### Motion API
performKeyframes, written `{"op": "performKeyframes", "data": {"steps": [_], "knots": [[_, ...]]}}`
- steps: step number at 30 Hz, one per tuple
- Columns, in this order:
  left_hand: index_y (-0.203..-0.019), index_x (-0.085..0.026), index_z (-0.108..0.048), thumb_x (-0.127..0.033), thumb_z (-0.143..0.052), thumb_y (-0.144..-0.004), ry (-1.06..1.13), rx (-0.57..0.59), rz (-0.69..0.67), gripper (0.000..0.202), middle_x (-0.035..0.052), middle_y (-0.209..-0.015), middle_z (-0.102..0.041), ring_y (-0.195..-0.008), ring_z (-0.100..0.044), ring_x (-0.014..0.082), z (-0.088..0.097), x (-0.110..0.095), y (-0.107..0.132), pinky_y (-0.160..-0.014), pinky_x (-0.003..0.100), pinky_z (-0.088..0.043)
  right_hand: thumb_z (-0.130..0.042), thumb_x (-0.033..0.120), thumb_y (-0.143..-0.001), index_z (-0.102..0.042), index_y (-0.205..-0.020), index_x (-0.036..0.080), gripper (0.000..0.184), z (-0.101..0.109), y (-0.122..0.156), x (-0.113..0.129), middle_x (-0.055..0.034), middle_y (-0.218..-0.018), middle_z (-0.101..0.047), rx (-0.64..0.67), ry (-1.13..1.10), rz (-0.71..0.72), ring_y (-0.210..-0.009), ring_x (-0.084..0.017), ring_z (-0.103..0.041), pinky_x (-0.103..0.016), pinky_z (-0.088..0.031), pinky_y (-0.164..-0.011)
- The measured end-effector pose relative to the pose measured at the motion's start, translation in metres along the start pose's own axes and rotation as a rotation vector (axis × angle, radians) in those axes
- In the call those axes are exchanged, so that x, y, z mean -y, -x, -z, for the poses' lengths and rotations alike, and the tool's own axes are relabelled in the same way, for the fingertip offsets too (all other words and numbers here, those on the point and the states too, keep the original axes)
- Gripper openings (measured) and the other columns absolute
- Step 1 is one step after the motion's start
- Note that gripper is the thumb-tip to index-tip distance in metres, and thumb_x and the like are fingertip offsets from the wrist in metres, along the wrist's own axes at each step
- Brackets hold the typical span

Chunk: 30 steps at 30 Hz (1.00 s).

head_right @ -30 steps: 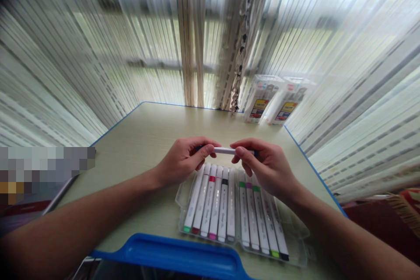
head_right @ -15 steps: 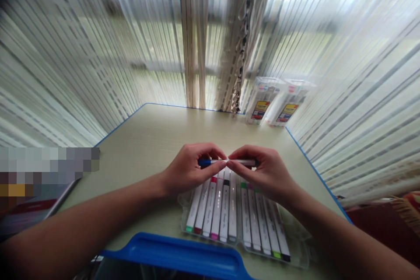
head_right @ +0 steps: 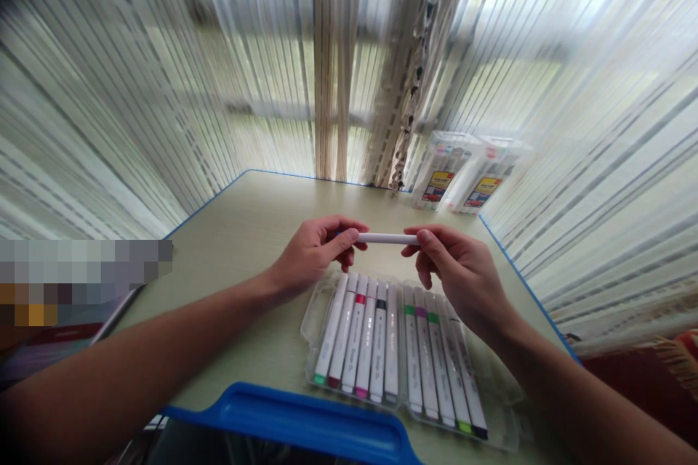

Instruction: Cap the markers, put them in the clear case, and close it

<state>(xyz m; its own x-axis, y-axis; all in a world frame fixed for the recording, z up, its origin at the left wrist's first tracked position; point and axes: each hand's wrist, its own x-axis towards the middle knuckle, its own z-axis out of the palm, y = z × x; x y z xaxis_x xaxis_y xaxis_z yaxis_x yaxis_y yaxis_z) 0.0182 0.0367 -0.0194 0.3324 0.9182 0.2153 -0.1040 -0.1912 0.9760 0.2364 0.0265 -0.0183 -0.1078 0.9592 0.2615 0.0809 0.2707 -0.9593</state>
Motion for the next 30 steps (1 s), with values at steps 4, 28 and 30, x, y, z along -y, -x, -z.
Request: {"op": "performKeyframes", "data": {"steps": [4,28,30], "knots": [[-0.098,-0.008,-0.067,-0.035,-0.062,-0.083,-0.194,0.057,-0.049,0.031,0.0023,-0.068,-0.060,-0.053,-0.051,0.0079,-0.001,-0.002,0.006,-0.049,0.020,-0.043,-0.069,0.035,-0.081,-0.069,-0.091,0.018,0.020,0.000,0.003,0.003,-0.0009,-0.064,-0.063,0.037,0.108,0.006,-0.044,-0.008,-0.048,-0.021,-0.037,-0.039],[-0.108,-0.009,-0.060,-0.032,-0.042,-0.095,-0.019,0.017,-0.043,0.033,0.0079,-0.084,-0.065,-0.049,-0.050,0.0052,-0.004,0.004,0.001,-0.045,0.018,-0.044,-0.050,0.036,-0.093,-0.062,-0.107,0.019,0.025,-0.004,0.002,0.006,-0.0080,-0.083,-0.070,0.102,-0.177,-0.102,-0.049,-0.013,-0.055,-0.026,-0.044,-0.042],[-0.107,-0.008,-0.060,-0.035,-0.041,-0.095,0.024,0.024,-0.034,0.035,0.0060,-0.078,-0.063,-0.047,-0.048,0.0051,-0.003,0.004,0.001,-0.044,0.019,-0.043,-0.050,0.036,-0.093,-0.062,-0.106,0.019,0.025,-0.005,0.002,0.006,-0.0077,-0.081,-0.070,0.096,-0.194,-0.103,-0.048,-0.013,-0.055,-0.026,-0.044,-0.041]]}}
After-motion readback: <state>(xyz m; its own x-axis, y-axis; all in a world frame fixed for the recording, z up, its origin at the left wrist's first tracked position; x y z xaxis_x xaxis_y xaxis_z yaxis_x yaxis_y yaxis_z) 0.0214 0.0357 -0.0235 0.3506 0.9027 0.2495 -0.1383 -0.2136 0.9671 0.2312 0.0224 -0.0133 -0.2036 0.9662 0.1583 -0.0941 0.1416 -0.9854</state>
